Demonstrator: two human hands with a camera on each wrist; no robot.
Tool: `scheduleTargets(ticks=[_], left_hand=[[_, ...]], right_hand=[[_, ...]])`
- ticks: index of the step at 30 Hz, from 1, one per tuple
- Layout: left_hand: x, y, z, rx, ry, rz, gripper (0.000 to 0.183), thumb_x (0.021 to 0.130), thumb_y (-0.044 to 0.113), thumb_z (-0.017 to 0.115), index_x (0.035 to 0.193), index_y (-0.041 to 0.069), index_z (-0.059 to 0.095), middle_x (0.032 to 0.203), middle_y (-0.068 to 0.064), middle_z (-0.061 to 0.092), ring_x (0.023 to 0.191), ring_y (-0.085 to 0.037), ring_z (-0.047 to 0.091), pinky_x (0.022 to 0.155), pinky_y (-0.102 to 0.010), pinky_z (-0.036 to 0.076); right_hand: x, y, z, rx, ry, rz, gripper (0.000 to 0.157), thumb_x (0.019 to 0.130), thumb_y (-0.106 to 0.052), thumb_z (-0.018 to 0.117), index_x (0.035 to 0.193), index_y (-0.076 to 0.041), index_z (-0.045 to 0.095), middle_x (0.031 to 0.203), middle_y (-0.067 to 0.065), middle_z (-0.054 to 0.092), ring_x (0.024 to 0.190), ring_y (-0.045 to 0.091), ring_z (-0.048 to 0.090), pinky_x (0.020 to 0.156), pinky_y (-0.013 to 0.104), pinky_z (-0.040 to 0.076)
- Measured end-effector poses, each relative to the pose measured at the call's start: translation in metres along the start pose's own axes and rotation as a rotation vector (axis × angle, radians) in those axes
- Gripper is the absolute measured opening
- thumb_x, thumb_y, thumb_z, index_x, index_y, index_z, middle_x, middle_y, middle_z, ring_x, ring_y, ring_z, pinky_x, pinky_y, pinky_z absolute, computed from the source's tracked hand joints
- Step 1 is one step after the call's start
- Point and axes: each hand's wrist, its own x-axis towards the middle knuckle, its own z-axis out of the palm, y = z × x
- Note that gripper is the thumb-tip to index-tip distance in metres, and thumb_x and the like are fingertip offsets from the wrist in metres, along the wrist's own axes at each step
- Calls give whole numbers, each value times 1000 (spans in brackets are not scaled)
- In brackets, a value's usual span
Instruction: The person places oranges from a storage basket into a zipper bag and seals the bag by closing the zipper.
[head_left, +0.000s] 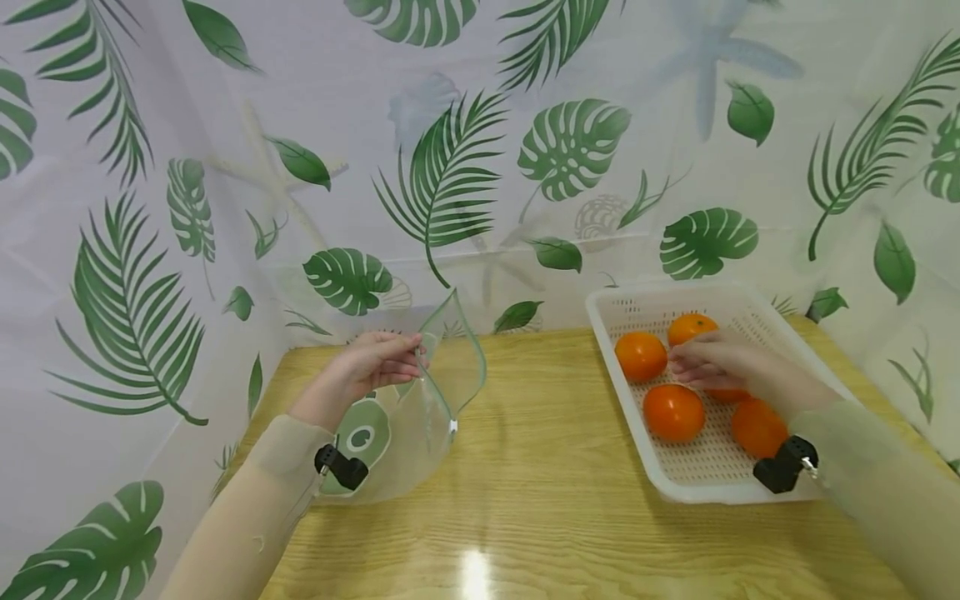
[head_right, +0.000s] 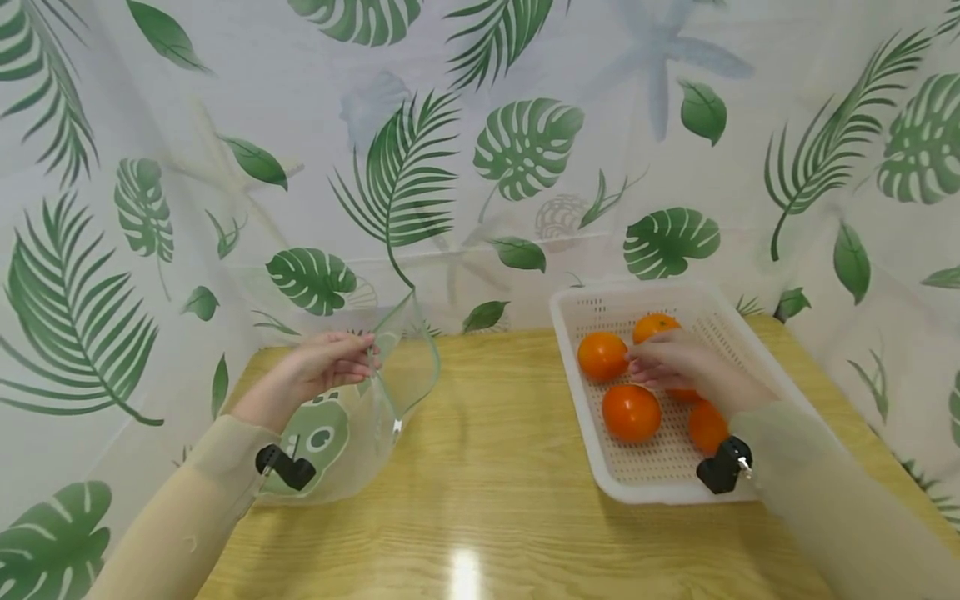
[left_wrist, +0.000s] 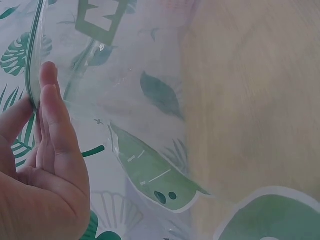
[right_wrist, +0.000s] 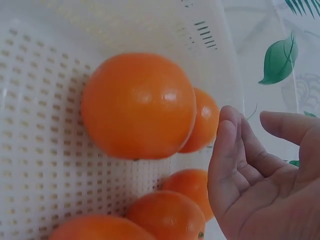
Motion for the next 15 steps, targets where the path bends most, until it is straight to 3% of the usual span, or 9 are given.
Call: scheduleTargets(ticks=[7, 15], left_hand=[[2, 0, 4, -3, -14, -8, 37, 113, 16, 53, 85, 13, 78, 71, 3, 77, 60, -4, 73, 63, -17, 62], [3, -3, 5, 4, -32, 2, 39, 113, 16, 52, 84, 14, 78, 70, 4, 77, 60, -3, 73, 63, -17, 62]], right_hand=[[-7, 0, -12, -112, -33, 9, 44, 114, -22, 49, 137, 15, 56, 91, -4, 74, 83, 9, 73, 80, 24, 65], [-12, -1, -18, -268, -54, 7, 49, 113, -24, 50, 140, 17, 54, 101, 4, 75, 88, 13, 72, 81, 26, 65]])
